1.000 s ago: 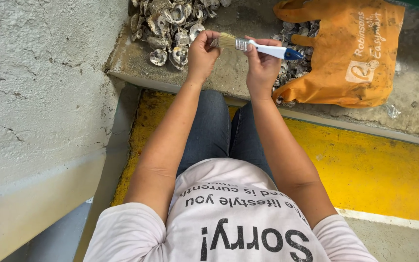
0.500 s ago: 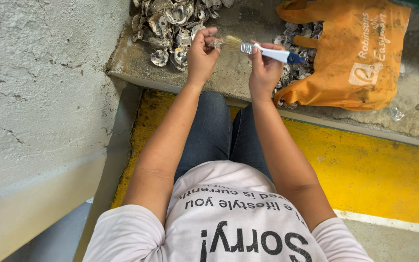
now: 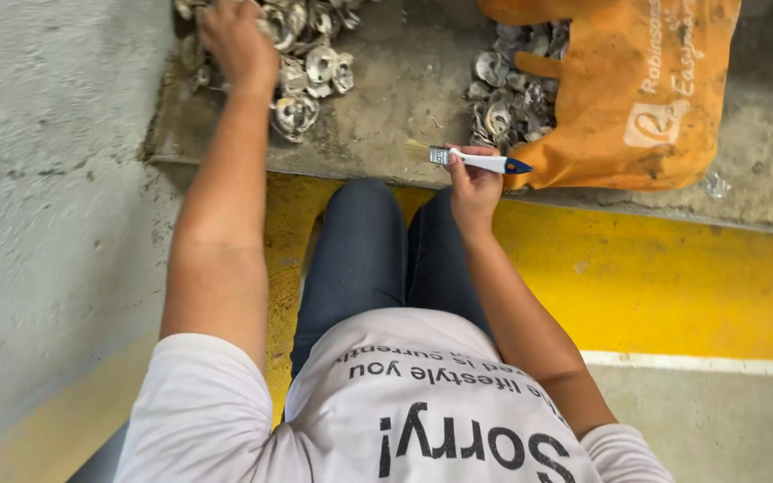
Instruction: The person is using a brush to clean dust and debris from individual empty oyster shells.
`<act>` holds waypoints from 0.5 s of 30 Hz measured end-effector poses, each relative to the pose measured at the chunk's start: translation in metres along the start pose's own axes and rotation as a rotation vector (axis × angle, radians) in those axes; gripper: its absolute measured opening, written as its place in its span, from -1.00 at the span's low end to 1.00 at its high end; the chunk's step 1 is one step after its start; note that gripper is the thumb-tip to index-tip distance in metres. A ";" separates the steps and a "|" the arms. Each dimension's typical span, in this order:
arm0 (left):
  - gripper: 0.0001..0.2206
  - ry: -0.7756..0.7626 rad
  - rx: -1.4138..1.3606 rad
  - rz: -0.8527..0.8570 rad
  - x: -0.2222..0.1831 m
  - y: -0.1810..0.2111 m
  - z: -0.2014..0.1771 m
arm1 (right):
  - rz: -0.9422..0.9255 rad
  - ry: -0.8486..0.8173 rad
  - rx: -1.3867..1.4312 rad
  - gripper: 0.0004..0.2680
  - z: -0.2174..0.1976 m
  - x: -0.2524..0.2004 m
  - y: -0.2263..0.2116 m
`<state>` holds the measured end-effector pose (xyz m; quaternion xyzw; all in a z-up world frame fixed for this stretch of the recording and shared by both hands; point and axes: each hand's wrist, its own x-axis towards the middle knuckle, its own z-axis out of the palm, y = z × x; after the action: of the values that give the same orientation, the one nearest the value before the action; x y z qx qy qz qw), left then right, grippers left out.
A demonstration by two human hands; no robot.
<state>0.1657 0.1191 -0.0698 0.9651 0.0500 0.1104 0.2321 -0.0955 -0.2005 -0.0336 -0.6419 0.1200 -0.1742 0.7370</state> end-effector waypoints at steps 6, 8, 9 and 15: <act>-0.47 0.303 -0.005 0.212 -0.004 0.048 0.028 | -0.022 0.050 -0.121 -0.84 -0.027 0.003 0.002; -0.69 0.158 -0.137 0.229 -0.015 0.093 0.061 | -0.019 0.060 -0.179 -0.86 -0.037 0.008 0.005; -0.81 0.014 -0.266 0.249 -0.020 0.116 0.077 | -0.018 0.071 -0.232 -0.87 -0.042 0.011 0.006; -0.57 -0.502 -0.366 0.575 -0.080 0.230 0.226 | 0.068 0.148 -0.189 -0.87 -0.057 0.008 0.006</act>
<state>0.1518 -0.1953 -0.1755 0.8795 -0.2998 -0.0610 0.3645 -0.1103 -0.2547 -0.0479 -0.6894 0.2116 -0.1838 0.6680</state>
